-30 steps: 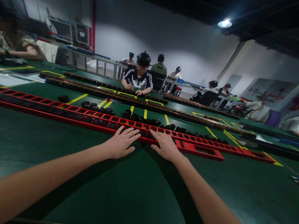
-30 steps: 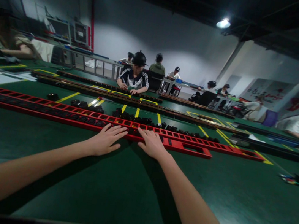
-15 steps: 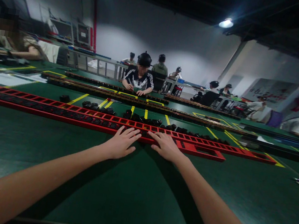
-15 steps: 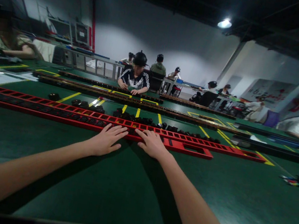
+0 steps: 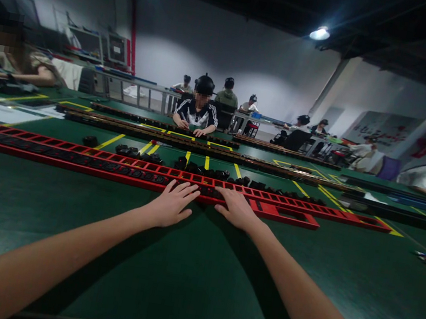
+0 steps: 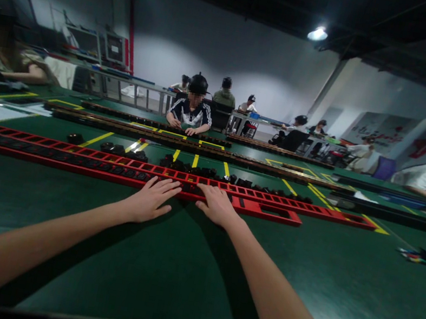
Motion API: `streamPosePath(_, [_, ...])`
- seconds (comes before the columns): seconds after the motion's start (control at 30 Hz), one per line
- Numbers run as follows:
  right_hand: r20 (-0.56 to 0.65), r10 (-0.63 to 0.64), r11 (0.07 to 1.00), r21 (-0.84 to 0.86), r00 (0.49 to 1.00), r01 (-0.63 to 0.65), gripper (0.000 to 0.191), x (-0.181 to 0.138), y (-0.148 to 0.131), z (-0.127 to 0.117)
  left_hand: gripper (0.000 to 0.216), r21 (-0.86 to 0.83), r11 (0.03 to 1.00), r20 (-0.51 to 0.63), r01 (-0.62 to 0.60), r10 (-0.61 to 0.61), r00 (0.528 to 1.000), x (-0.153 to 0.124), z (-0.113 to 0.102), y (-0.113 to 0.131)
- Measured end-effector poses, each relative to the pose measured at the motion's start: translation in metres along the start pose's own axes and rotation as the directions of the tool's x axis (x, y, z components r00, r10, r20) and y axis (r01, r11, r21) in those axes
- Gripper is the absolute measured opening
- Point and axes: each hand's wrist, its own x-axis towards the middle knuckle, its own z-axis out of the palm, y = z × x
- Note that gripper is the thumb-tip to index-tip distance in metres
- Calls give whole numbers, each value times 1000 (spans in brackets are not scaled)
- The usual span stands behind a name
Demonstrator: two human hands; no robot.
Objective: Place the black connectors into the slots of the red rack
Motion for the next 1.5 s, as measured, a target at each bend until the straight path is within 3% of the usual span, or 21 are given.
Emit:
streamPosePath(0.27, [-4, -4, 1000, 2, 1000, 4, 51, 0, 0, 1, 60, 1, 1000, 3, 2, -2, 1000, 1, 1, -1])
streamPosePath(0.4, [13, -11, 999, -31, 1000, 12, 63, 0, -1, 1, 60, 0, 1000, -17, -4, 4, 1000, 1, 3, -1])
streamPosePath(0.63, [37, -26, 999, -46, 999, 28, 65, 0, -1, -1, 60, -7, 1000, -20, -2, 2, 1000, 1, 2, 0])
streamPosePath(1.3, [-12, -8, 1000, 10, 1000, 8, 45, 0, -1, 1, 61, -10, 1000, -12, -2, 2, 1000, 1, 2, -1])
streamPosePath(1.5, [24, 5, 999, -53, 1000, -4, 59, 1, -2, 1, 60, -8, 1000, -20, -3, 3, 1000, 0, 1, 0])
